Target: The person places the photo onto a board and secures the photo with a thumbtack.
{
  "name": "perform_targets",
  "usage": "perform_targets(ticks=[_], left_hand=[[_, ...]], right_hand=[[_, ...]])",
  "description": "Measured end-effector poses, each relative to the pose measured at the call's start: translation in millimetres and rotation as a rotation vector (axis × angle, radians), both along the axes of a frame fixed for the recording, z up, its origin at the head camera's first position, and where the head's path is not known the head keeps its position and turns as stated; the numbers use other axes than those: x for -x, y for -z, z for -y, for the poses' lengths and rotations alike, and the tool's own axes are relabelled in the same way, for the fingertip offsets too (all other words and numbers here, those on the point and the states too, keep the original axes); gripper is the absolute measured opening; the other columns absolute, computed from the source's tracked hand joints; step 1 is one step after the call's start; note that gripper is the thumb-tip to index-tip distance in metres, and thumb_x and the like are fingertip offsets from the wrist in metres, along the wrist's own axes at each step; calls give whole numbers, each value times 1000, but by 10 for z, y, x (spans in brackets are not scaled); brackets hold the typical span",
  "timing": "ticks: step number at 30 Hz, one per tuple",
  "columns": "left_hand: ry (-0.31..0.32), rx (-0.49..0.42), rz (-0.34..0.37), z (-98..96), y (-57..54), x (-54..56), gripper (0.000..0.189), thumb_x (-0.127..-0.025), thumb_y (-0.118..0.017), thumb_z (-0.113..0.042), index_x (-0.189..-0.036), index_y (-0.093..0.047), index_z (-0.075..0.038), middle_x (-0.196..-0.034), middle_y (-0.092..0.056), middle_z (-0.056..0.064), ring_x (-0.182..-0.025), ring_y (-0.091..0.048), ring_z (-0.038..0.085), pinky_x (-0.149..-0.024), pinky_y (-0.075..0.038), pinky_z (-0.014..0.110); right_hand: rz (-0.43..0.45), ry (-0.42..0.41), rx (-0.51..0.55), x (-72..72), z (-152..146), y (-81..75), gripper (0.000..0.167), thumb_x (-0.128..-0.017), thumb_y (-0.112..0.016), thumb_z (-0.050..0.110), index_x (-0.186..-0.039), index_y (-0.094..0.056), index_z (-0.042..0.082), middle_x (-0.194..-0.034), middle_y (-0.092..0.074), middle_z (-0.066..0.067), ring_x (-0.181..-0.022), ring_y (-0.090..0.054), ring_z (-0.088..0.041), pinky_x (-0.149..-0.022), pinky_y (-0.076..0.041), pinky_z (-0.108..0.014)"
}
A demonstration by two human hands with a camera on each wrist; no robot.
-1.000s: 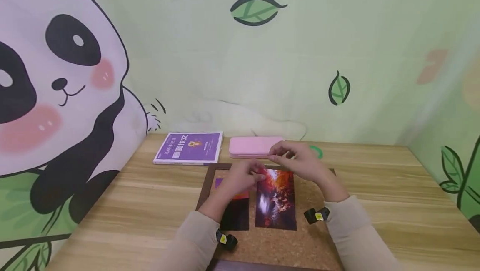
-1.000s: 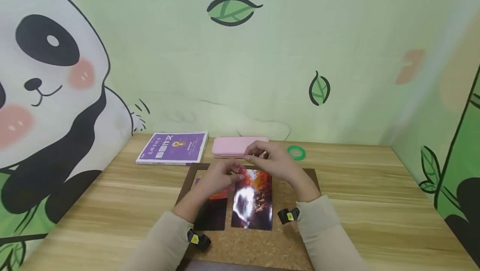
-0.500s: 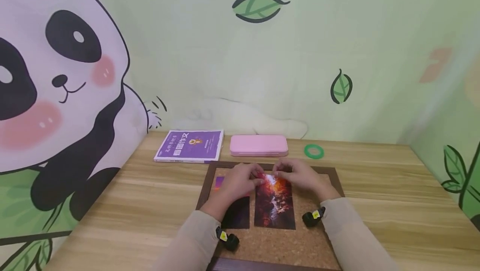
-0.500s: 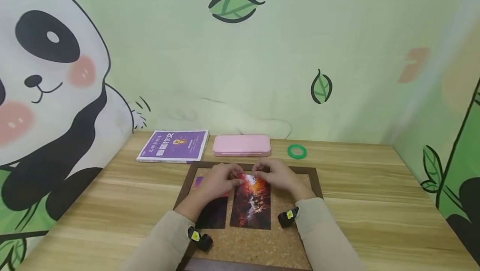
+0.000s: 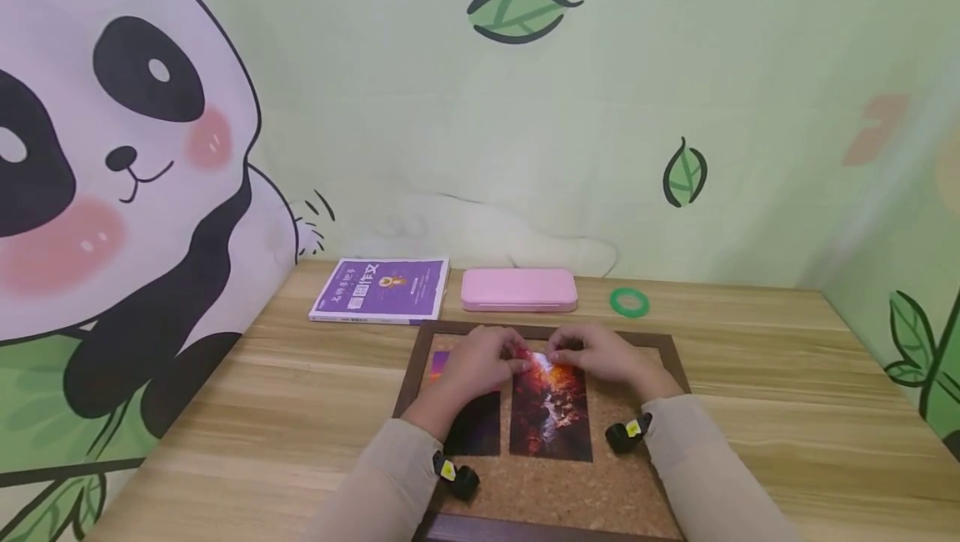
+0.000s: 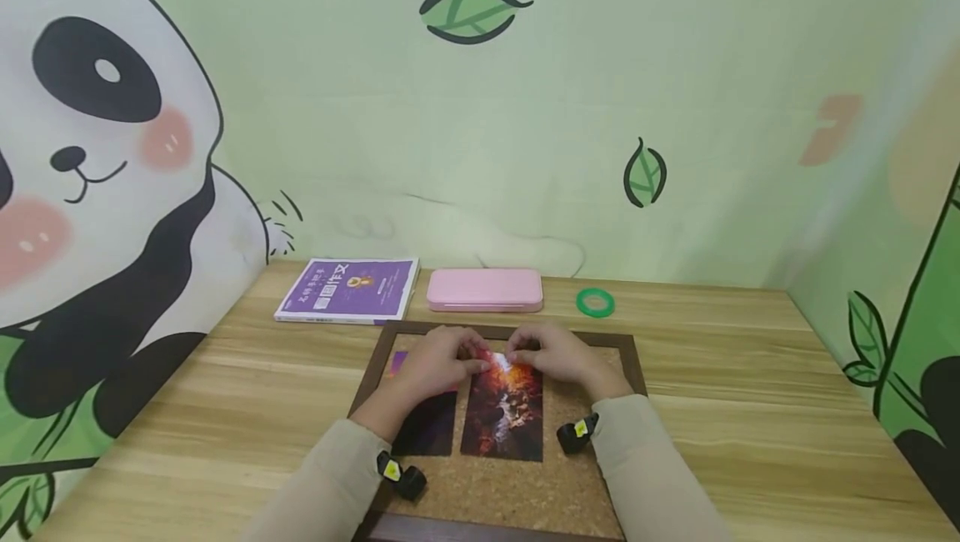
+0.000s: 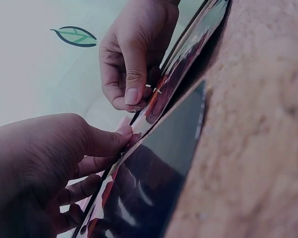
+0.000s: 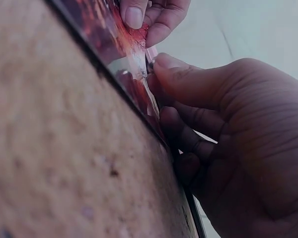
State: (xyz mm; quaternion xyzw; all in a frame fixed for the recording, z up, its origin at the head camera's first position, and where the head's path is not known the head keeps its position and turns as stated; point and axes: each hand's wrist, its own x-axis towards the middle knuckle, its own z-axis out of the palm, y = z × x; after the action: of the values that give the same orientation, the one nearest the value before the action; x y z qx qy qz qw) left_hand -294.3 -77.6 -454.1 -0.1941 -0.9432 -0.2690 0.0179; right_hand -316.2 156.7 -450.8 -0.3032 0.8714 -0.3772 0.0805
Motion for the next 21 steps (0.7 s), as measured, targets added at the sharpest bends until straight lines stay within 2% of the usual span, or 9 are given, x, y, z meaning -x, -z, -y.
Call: perform_targets(ticks=[8, 14, 21], left_hand=[[5, 4, -1, -3, -1, 9, 20, -90, -76, -35, -106, -74, -23, -88, -68, -9, -81, -61, 10, -73, -50, 33], [3, 5, 4, -6, 3, 4, 19, -91, -76, -35, -106, -74, -23, -89, -68, -9, -80, -61, 10, -73, -50, 33], [3, 11, 1, 3, -9, -7, 20, -90, -76, -35, -105, -74, -22, -88, -67, -8, -80, -60, 11, -72, -49, 33]], right_hand=[[24, 8, -51, 6, -3, 8, 6, -97, -68, 16, -98, -73, 17, -95, -69, 6, -92, -60, -14, -88, -47, -40], [16, 29, -57, -4, 15, 1, 4, -97, -67, 17, -97, -71, 15, -91, -67, 3, -86, -59, -16, -82, -47, -38], [33, 97, -43, -22, 62, -7, 5, -96, -69, 17, -94, -69, 13, -86, -65, 2, -81, -58, -15, -75, -48, -35]])
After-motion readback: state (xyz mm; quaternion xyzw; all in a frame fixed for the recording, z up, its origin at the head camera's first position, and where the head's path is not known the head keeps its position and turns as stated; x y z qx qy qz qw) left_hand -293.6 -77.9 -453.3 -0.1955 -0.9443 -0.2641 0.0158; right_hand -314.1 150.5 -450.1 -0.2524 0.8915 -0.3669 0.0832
